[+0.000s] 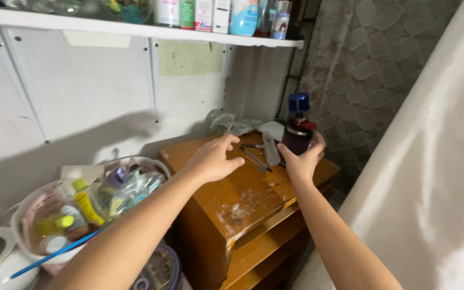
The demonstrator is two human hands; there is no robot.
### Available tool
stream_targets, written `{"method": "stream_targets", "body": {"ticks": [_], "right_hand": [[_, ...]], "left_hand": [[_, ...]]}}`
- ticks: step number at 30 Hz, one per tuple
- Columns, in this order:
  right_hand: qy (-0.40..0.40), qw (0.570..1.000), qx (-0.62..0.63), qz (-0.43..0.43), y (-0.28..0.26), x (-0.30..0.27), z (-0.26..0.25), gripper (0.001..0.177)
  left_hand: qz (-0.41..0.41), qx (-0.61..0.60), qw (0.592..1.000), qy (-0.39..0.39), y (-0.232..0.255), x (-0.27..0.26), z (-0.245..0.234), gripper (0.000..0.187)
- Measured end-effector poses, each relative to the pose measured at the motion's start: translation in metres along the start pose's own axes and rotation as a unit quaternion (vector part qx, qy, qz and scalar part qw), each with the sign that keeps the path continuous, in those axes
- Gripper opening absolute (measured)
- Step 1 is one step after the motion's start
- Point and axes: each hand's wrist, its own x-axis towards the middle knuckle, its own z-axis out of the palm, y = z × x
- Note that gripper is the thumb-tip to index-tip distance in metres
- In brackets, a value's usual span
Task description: The person cleans a small white cabinet and a wooden dresser using a wet wipe. They move various items, including a teapot, a tin, and a basket, to access the surfaces. The person also handles a notebook and a pen before wiping the wooden dresser.
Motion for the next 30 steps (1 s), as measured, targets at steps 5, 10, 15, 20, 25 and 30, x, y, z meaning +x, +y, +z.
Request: {"method": "stream_targets", "body": {"ticks": [5,10,15,20,25,30], "right_hand": [[-0.103,0.988,-0.052,0.104,0.011,0.048,-0.008,0.129],[-0.143,0.978,-0.065,0.140,0.025,0.072,0.001,0.130],[-0.123,0.987,-0.075,0.074,0.029,0.069,-0.007,0.115],[-0.120,0.991,0.003,-0.060,0.004,0.062,-0.018,0.097],[-0.143,0.979,0.008,-0.146,-0.050,0.035,-0.030,0.085],[-0.258,0.951,0.030,-0.170,-0.115,-0.013,-0.017,0.077]], "left_hand": [[0.004,-0.012,1.000,-0.012,0.034,0.031,0.027,0.058],[-0.012,-0.023,0.999,-0.032,0.036,0.035,0.035,0.059],[-0.006,-0.035,0.999,0.000,0.021,0.046,0.036,0.058],[-0.001,-0.121,0.992,0.041,0.023,0.064,0.036,0.074],[0.049,-0.234,0.963,0.122,0.039,0.070,0.021,0.100],[0.029,-0.315,0.939,0.136,0.025,0.043,-0.026,0.096]]}}
